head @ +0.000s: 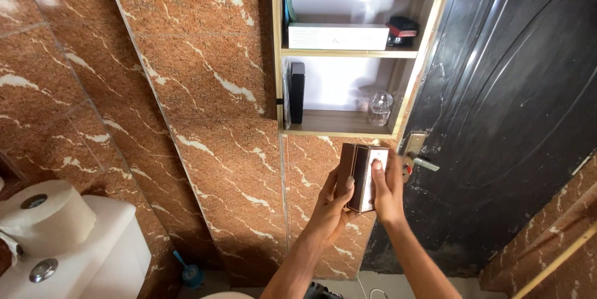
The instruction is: Organizing items from a bag onto a bathroom shelf.
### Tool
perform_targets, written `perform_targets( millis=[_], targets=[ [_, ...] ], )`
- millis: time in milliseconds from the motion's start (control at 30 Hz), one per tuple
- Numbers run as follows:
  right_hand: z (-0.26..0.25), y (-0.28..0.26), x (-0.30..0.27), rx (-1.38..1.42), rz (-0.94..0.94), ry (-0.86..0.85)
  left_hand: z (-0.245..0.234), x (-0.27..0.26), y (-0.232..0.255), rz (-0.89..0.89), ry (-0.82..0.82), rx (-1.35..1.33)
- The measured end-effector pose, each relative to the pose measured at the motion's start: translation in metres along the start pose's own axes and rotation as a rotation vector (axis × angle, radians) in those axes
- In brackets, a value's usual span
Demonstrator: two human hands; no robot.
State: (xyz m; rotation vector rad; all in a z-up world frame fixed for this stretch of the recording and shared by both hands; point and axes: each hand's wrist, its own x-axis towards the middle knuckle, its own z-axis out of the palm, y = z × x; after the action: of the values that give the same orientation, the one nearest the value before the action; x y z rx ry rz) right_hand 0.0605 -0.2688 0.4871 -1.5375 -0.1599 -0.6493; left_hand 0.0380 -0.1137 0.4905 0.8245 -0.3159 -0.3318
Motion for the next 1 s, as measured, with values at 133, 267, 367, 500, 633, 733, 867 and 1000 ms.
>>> perform_targets(
  millis=[133, 267, 367, 500, 633, 733, 867, 1000],
  targets=[
    [0.009, -0.027, -0.010, -0.332, -0.094, 0.174, -0.002, 0.007, -0.013, 0.051, 0.065, 0.149],
    [0.014, -0.032, -0.011, -0.372, -0.170, 0.155, 0.003, 0.018, -0.025, 0.356, 0.017, 0.333],
    [0.016, -0.065, -0.002, -0.317, -0.136, 0.123, 0.006, 0.032, -0.038, 0.545, 0.003, 0.537],
    [0.010, -0.096, 0.013, 0.019, 0.240, 0.045, 0.003, 0.041, -0.049, 0.732, -0.007, 0.861],
    [-0.002, -0.095, 0.023, 0.044, 0.181, 0.023, 0.028, 0.045, -0.032, 0.801, -0.014, 0.933],
    [-0.012, -0.092, 0.032, 0.116, 0.105, 0.030, 0.036, 0.053, -0.032, 0.758, -0.003, 0.994],
    [-0.033, -0.088, 0.044, 0.228, 0.046, 0.024, 0.047, 0.061, -0.011, 0.750, -0.101, 1.160],
    [-0.060, -0.067, 0.055, 0.256, -0.003, 0.023, 0.076, 0.051, 0.050, 0.639, -0.227, 1.138]
  ],
)
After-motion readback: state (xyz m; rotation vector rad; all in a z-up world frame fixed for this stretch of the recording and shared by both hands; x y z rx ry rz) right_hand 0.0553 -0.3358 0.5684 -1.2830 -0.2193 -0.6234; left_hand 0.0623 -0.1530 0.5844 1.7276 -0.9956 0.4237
